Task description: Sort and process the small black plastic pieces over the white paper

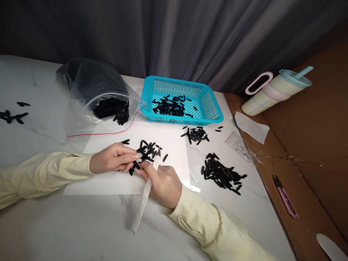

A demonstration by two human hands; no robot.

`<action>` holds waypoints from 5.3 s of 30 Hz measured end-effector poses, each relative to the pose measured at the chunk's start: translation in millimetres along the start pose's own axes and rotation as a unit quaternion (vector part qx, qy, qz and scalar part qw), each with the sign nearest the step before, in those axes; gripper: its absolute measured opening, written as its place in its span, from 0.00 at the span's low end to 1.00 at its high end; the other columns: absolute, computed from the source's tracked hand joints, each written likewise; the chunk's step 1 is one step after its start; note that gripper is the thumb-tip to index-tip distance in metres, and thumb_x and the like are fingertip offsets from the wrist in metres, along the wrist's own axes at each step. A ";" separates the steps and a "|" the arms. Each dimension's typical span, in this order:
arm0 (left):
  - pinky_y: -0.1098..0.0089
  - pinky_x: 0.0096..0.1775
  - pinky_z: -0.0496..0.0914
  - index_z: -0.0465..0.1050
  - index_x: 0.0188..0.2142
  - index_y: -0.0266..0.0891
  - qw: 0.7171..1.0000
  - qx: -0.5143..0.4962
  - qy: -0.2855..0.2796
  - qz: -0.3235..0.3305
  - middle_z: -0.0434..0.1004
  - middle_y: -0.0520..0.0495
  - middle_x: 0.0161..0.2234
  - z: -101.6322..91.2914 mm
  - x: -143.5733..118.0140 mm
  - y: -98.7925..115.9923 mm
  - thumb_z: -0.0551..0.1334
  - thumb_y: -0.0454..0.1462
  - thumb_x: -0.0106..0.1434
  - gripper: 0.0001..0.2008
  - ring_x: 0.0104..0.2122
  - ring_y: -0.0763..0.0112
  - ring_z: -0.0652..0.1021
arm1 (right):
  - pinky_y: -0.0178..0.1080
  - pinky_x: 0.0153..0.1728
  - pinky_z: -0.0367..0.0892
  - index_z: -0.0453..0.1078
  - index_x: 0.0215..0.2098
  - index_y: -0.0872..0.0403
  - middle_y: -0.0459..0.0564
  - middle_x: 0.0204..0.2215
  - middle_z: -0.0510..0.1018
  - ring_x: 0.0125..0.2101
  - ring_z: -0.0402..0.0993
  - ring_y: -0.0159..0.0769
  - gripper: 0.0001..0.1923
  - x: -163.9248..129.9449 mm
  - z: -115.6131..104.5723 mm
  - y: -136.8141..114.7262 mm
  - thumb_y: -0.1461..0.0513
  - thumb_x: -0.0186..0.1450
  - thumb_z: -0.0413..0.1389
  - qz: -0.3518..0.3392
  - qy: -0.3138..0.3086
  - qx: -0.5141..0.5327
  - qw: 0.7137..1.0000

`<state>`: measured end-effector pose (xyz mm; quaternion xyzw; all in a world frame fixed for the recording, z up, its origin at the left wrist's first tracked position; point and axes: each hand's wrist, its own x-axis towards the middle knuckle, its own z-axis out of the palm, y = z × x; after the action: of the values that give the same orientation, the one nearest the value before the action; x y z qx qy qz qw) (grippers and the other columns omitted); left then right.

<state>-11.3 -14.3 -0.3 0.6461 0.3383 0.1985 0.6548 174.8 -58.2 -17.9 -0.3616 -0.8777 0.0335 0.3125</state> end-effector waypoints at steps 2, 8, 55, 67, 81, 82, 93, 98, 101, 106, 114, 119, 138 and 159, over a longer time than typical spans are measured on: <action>0.76 0.16 0.48 0.62 0.16 0.35 1.000 0.007 0.003 0.001 0.52 0.58 0.11 -0.2 0.1 -0.5 0.51 0.45 0.64 0.23 0.12 0.83 0.53 | 0.32 0.16 0.54 0.66 0.36 0.59 0.42 0.13 0.68 0.12 0.61 0.27 0.14 0.1 -0.3 -0.2 0.62 0.71 0.40 -0.002 -0.001 -0.003 1.000; 0.75 0.17 0.49 0.61 0.16 0.35 1.000 0.024 0.008 0.008 0.53 0.57 0.11 0.1 -0.3 -1.0 0.52 0.46 0.64 0.24 0.13 0.83 0.54 | 0.33 0.16 0.53 0.66 0.36 0.59 0.42 0.14 0.67 0.13 0.61 0.28 0.12 -0.7 0.0 1.0 0.64 0.70 0.43 -0.010 -0.001 0.002 1.000; 0.77 0.16 0.51 0.55 0.15 0.38 0.990 0.003 0.137 0.019 0.49 0.60 0.13 2.3 4.9 5.7 0.56 0.40 0.58 0.18 0.13 0.84 0.53 | 0.33 0.22 0.72 0.74 0.31 0.53 0.46 0.22 0.79 0.18 0.73 0.30 0.04 4.8 -3.4 -2.7 0.61 0.59 0.59 0.352 0.096 0.319 0.874; 0.75 0.17 0.52 0.53 0.14 0.39 0.983 0.065 0.173 0.019 0.48 0.59 0.12 2.9 5.0 4.2 0.52 0.39 0.58 0.18 0.14 0.82 0.54 | 0.41 0.42 0.73 0.68 0.25 0.54 0.53 0.42 0.79 0.38 0.77 0.37 0.06 9.5 -8.2 -2.5 0.67 0.59 0.59 0.271 0.095 0.367 0.885; 0.75 0.17 0.53 0.53 0.14 0.39 0.980 0.093 0.176 0.029 0.49 0.59 0.12 3.1 6.1 3.7 0.52 0.39 0.58 0.18 0.14 0.81 0.55 | 0.37 0.37 0.74 0.63 0.24 0.53 0.52 0.39 0.80 0.34 0.79 0.34 0.09 11.8 -9.5 -6.4 0.67 0.61 0.55 0.252 0.058 0.348 0.901; 0.75 0.17 0.53 0.53 0.14 0.39 0.980 0.092 0.176 0.029 0.49 0.59 0.12 3.1 6.2 3.5 0.52 0.39 0.58 0.18 0.14 0.81 0.55 | 0.37 0.37 0.74 0.63 0.24 0.53 0.52 0.39 0.80 0.34 0.78 0.34 0.09 11.9 -9.7 -6.4 0.67 0.61 0.55 0.253 0.057 0.347 0.901; 0.76 0.17 0.52 0.53 0.14 0.39 0.983 0.068 0.169 0.024 0.47 0.60 0.12 2.7 5.4 2.8 0.52 0.39 0.59 0.18 0.14 0.82 0.53 | 0.37 0.38 0.73 0.61 0.24 0.52 0.52 0.40 0.80 0.37 0.78 0.36 0.10 11.0 -11.6 -6.5 0.66 0.61 0.55 0.281 0.049 0.380 0.880; 0.76 0.17 0.52 0.53 0.14 0.39 0.983 0.073 0.168 0.028 0.47 0.59 0.12 2.8 5.6 3.4 0.52 0.39 0.58 0.18 0.14 0.82 0.53 | 0.38 0.37 0.73 0.60 0.23 0.51 0.52 0.40 0.80 0.35 0.78 0.36 0.11 11.7 -11.1 -6.6 0.65 0.62 0.55 0.279 0.043 0.374 0.884; 0.76 0.17 0.52 0.52 0.14 0.39 0.982 0.077 0.169 0.030 0.47 0.59 0.12 3.3 6.0 3.7 0.52 0.39 0.59 0.18 0.14 0.82 0.53 | 0.38 0.37 0.73 0.60 0.24 0.51 0.52 0.41 0.79 0.35 0.78 0.36 0.10 11.4 -10.9 -6.5 0.65 0.62 0.54 0.270 0.044 0.362 0.891; 0.76 0.17 0.51 0.52 0.14 0.39 0.982 0.083 0.166 0.032 0.47 0.59 0.12 3.4 6.0 2.6 0.52 0.39 0.59 0.19 0.14 0.82 0.54 | 0.36 0.36 0.73 0.59 0.24 0.51 0.52 0.41 0.79 0.34 0.78 0.35 0.10 11.0 -10.7 -6.2 0.65 0.62 0.54 0.256 0.042 0.341 0.903; 0.76 0.17 0.53 0.53 0.14 0.39 0.979 0.102 0.175 0.028 0.48 0.58 0.11 4.1 6.0 0.9 0.51 0.40 0.59 0.19 0.14 0.81 0.54 | 0.35 0.36 0.74 0.58 0.25 0.51 0.51 0.40 0.79 0.36 0.78 0.34 0.11 10.4 -9.5 -7.7 0.67 0.63 0.52 0.209 0.043 0.286 0.934; 0.76 0.18 0.54 0.52 0.13 0.39 0.977 0.119 0.174 0.037 0.49 0.58 0.11 4.0 5.5 0.5 0.51 0.40 0.60 0.20 0.14 0.81 0.55 | 0.34 0.37 0.73 0.57 0.26 0.51 0.53 0.41 0.79 0.37 0.77 0.33 0.11 7.8 -7.0 -7.0 0.69 0.63 0.52 0.166 0.048 0.244 0.954; 0.76 0.18 0.54 0.54 0.14 0.38 0.984 0.109 0.141 0.025 0.51 0.58 0.11 3.1 4.3 -0.8 0.51 0.43 0.61 0.21 0.14 0.81 0.55 | 0.39 0.38 0.71 0.58 0.24 0.51 0.52 0.40 0.79 0.39 0.77 0.37 0.11 11.5 -9.4 -7.2 0.62 0.63 0.53 0.310 0.034 0.385 0.869; 0.75 0.19 0.53 0.56 0.16 0.37 0.988 0.103 0.107 0.032 0.52 0.58 0.13 1.0 1.4 -2.7 0.51 0.42 0.64 0.21 0.14 0.81 0.56 | 0.42 0.38 0.73 0.62 0.20 0.52 0.51 0.33 0.81 0.42 0.76 0.42 0.13 15.1 -16.1 -1.8 0.61 0.59 0.59 0.366 0.037 0.523 0.769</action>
<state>-10.1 -14.3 -3.3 0.6957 0.4040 0.2518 0.5379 174.8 -52.3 3.5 -0.4370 -0.5138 0.5855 0.4497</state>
